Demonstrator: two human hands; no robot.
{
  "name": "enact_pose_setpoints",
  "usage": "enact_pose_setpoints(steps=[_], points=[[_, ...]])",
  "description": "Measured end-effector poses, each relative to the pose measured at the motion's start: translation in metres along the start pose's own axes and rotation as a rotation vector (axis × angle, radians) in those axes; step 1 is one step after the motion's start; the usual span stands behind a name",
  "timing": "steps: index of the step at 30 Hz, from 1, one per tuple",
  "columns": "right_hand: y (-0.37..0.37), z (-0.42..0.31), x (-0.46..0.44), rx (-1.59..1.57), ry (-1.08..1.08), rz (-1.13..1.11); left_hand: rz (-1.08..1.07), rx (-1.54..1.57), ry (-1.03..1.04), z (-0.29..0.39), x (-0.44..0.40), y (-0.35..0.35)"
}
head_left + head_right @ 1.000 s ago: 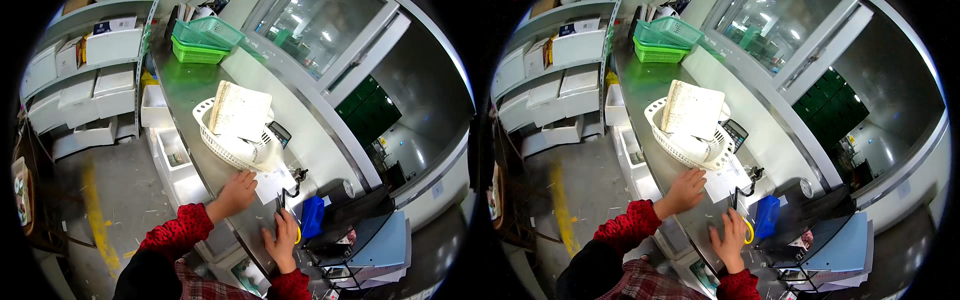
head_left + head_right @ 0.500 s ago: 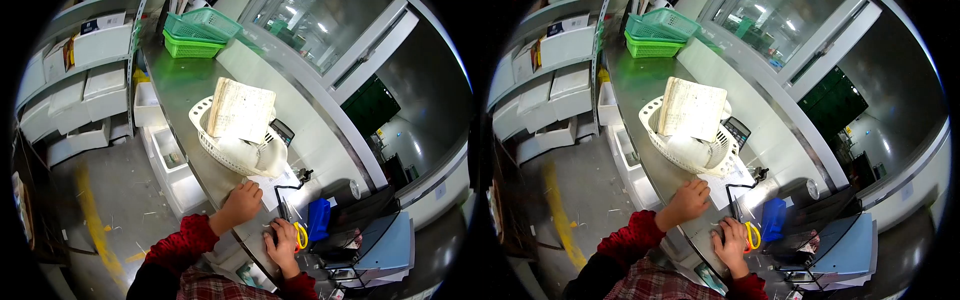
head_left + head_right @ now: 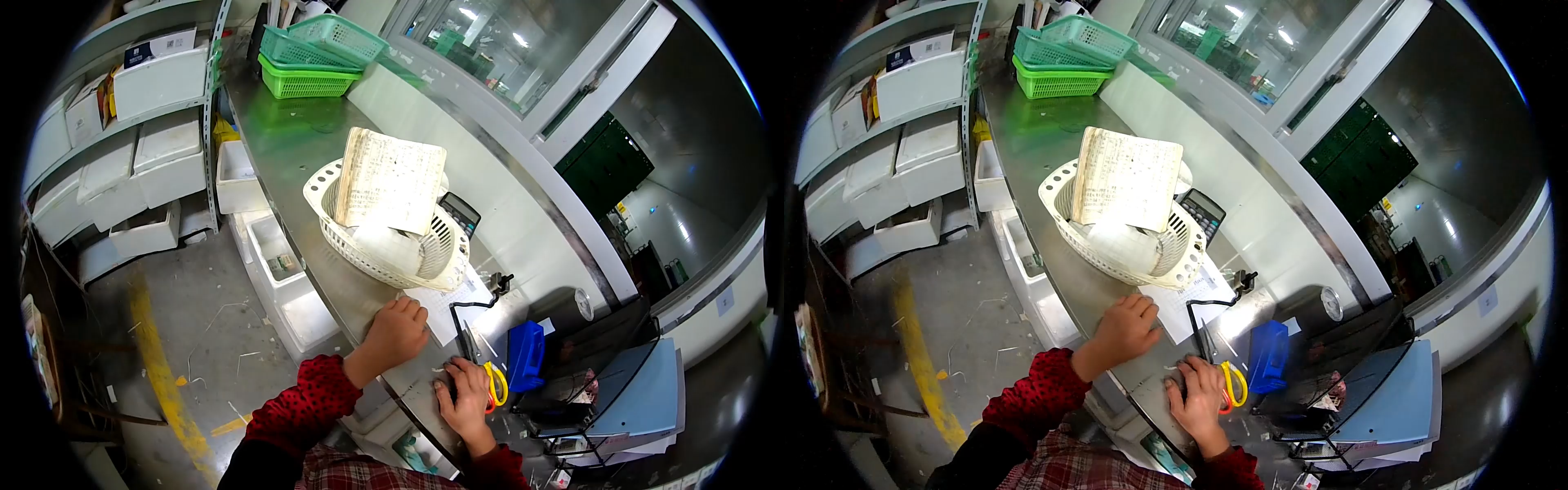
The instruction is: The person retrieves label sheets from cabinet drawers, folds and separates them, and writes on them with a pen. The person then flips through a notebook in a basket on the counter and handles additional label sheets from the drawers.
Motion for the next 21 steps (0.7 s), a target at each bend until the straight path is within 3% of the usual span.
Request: enact_pose_setpoints(steps=[21], points=[[-0.0041, 0.0025, 0.0038, -0.045, -0.038, -0.031, 0.119, -0.016, -0.039, -0.0021, 0.0007, -0.0012]])
Point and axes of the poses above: each hand's wrist, its own x-axis away from the middle knuckle, its own y-axis out of the palm, z = x × y, the point moved 5 cm from there along -x, towards the middle knuckle, and after that the axes turned 4 degrees about z, right-handed, at the moved point
